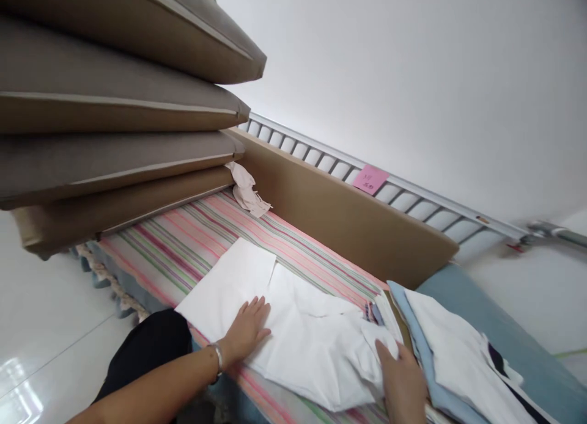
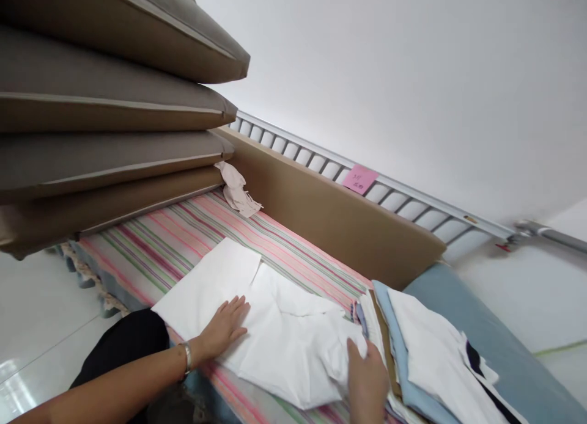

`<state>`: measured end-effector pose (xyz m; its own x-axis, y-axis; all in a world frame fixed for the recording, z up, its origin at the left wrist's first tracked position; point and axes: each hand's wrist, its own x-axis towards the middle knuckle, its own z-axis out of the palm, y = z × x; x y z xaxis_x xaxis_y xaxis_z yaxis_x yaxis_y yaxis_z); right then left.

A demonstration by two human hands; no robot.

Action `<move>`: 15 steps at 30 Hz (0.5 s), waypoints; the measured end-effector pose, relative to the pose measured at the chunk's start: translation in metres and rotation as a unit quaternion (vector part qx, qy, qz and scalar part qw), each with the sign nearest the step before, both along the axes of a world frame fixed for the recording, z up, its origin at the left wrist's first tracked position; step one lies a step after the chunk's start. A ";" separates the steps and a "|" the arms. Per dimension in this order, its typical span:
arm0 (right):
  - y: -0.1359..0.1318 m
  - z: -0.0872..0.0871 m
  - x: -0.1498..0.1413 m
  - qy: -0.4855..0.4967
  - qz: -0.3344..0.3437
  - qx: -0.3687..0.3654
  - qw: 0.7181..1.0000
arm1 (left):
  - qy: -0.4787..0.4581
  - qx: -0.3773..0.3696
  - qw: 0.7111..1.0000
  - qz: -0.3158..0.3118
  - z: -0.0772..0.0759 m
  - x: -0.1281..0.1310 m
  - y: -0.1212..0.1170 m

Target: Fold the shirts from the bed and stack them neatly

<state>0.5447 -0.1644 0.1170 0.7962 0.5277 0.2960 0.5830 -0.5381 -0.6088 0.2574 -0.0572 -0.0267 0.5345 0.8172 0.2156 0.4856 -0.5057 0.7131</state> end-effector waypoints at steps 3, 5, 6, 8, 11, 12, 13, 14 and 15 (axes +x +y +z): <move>0.053 0.041 -0.091 -0.131 0.119 -0.075 0.981 | -0.236 -0.214 0.947 0.030 0.011 -0.025 0.012; 0.083 0.038 -0.165 -0.175 0.227 -0.099 0.953 | -0.388 -0.383 0.836 0.055 0.018 -0.054 0.023; 0.095 0.028 -0.201 -0.199 0.290 -0.109 0.930 | -0.445 -0.454 0.769 0.065 0.020 -0.070 0.028; 0.109 -0.005 -0.262 -0.223 0.382 -0.177 0.879 | -0.514 -0.541 0.661 0.080 0.023 -0.103 0.037; 0.105 -0.056 -0.317 -0.196 0.491 -0.216 0.821 | -0.522 -0.569 0.629 0.090 0.020 -0.138 0.042; 0.099 -0.068 -0.323 -0.173 0.524 -0.198 0.810 | -0.507 -0.565 0.645 0.089 0.019 -0.142 0.041; 0.092 -0.075 -0.323 -0.143 0.554 -0.173 0.801 | -0.481 -0.551 0.676 0.093 0.017 -0.143 0.041; 0.085 -0.079 -0.317 -0.109 0.578 -0.147 0.795 | -0.448 -0.525 0.716 0.104 0.015 -0.141 0.041; 0.077 -0.079 -0.307 -0.072 0.592 -0.124 0.793 | -0.413 -0.493 0.756 0.120 0.013 -0.136 0.042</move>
